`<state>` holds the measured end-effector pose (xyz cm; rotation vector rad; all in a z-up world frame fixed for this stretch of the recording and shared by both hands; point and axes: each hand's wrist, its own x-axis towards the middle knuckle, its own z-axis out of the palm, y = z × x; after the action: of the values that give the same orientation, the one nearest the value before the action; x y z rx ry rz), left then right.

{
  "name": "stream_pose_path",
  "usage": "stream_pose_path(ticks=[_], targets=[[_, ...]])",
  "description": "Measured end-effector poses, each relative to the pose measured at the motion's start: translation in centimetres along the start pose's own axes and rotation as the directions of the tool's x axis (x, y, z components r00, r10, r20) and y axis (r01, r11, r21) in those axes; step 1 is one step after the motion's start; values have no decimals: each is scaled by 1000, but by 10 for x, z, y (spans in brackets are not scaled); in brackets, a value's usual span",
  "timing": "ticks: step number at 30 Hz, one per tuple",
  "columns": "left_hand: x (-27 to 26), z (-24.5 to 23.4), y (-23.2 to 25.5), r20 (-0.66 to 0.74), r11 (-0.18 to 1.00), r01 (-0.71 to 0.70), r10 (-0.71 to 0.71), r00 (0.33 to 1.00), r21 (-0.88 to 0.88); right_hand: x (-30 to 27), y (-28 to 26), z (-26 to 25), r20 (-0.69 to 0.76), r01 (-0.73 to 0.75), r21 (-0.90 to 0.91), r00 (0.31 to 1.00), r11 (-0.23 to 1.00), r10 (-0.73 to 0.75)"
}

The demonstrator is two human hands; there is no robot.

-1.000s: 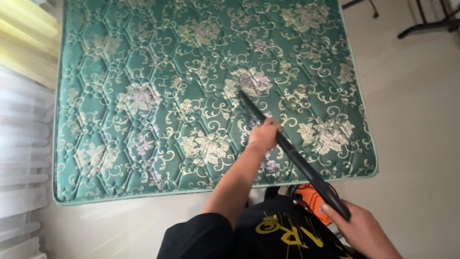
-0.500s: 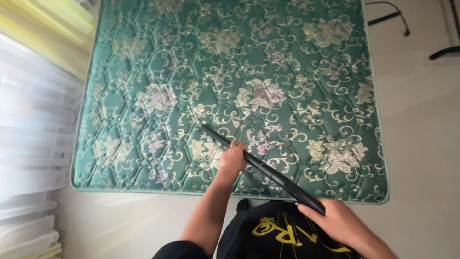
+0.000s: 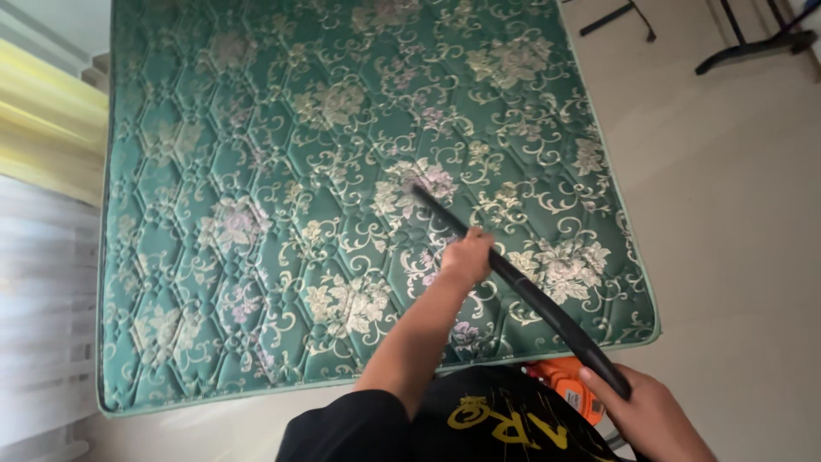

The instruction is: The person vacuums the surface of a mattress using a vacuum cleaner wand.

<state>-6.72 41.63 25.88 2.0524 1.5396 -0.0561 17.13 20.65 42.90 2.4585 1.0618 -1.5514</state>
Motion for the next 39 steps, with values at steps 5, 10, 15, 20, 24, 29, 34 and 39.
stream_pose_path(ticks=[5,10,15,20,24,29,34,39], targets=[[19,10,21,-59,999,-26,23,998,-43,1,-1,-5,-16,-2,20,1000,1000,3],[6,5,-17,-119,996,44,-53,991,-77,20,-18,-16,146,-3,-51,989,999,11],[-45,-3,-61,-152,974,210,-222,963,-90,50,-38,-3,265,375,-143,906,916,-330],[-97,-14,-83,-17,907,417,-419,908,-56,65,-66,-4,403,451,-224,850,864,-339],[-117,-13,-99,-34,866,488,-494,869,-109,50,-89,5,407,484,-353,850,801,-335],[-89,-9,-114,-141,893,408,-436,889,-190,32,-92,22,283,496,-267,860,826,-425],[-19,-10,-78,-109,966,252,-258,960,-60,41,-59,9,203,200,-192,966,961,-161],[14,-17,-25,18,999,49,-49,999,7,23,-22,2,23,63,-2,998,998,-63]])
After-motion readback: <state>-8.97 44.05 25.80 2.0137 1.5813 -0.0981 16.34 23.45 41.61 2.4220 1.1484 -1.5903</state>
